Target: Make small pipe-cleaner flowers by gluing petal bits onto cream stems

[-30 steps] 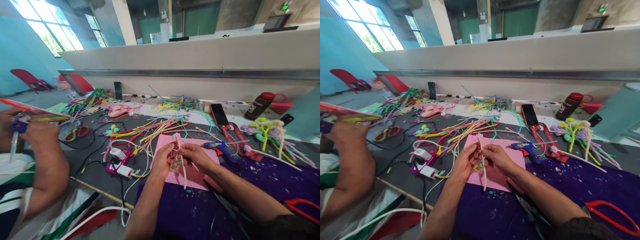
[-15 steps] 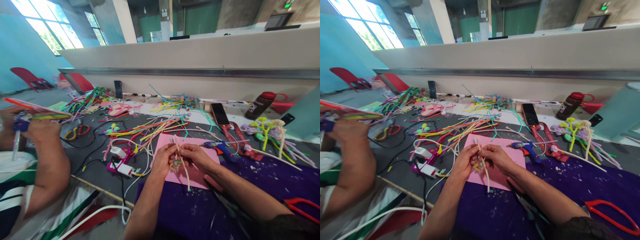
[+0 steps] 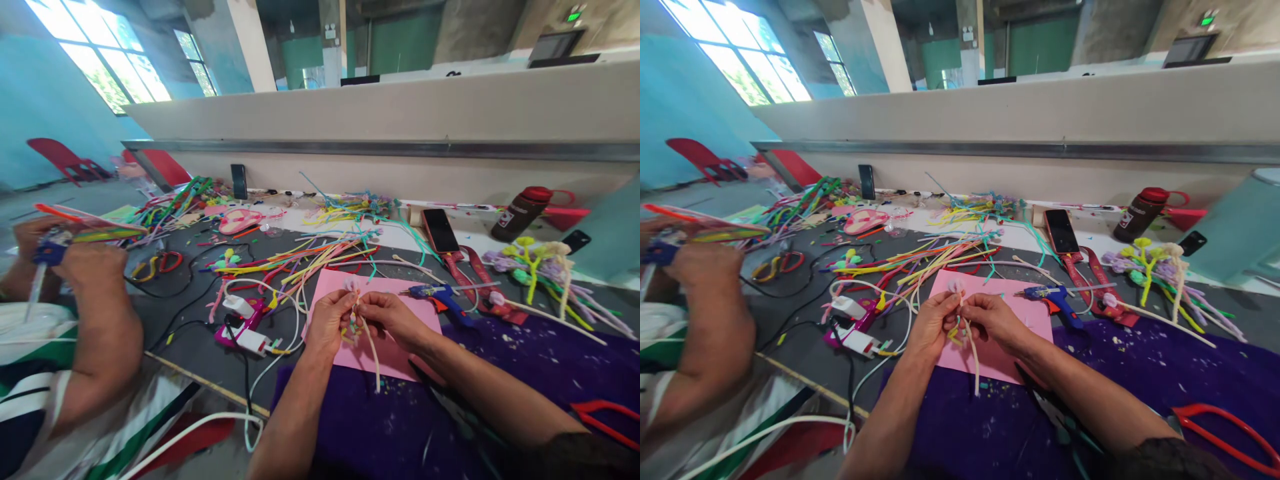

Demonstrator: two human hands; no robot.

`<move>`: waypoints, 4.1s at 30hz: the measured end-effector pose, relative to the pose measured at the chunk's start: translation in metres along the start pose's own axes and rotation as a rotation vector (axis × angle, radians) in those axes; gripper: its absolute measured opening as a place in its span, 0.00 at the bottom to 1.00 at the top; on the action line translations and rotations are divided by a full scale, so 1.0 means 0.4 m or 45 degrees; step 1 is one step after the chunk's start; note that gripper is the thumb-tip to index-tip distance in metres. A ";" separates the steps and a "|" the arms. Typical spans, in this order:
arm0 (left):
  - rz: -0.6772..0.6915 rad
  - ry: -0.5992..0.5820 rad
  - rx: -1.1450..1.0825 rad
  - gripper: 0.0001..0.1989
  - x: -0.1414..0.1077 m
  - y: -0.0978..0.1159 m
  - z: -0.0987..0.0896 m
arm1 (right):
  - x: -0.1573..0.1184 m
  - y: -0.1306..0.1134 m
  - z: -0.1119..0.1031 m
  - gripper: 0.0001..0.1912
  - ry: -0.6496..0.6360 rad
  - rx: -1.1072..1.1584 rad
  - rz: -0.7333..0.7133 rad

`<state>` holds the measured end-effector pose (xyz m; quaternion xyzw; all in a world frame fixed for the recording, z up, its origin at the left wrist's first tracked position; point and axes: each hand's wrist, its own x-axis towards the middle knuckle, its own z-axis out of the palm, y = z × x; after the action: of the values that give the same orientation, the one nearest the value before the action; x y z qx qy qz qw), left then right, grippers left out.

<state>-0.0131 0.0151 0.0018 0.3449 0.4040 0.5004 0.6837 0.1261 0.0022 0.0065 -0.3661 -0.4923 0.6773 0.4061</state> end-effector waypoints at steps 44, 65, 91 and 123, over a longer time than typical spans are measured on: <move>-0.055 -0.043 -0.151 0.12 0.010 0.001 -0.009 | -0.004 -0.010 -0.007 0.10 -0.217 0.479 0.075; 0.096 -0.006 -0.017 0.12 0.002 0.001 -0.012 | -0.008 -0.015 -0.025 0.07 -0.261 0.527 0.034; 0.132 -0.030 0.084 0.13 -0.002 -0.003 -0.005 | -0.004 -0.009 -0.023 0.05 -0.263 0.446 0.052; 0.178 0.025 0.011 0.08 -0.012 -0.002 -0.002 | -0.003 0.028 -0.010 0.13 -0.007 -0.213 -0.206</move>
<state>-0.0143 0.0105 0.0018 0.3701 0.3877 0.5486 0.6417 0.1282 0.0004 -0.0051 -0.3560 -0.5762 0.5999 0.4258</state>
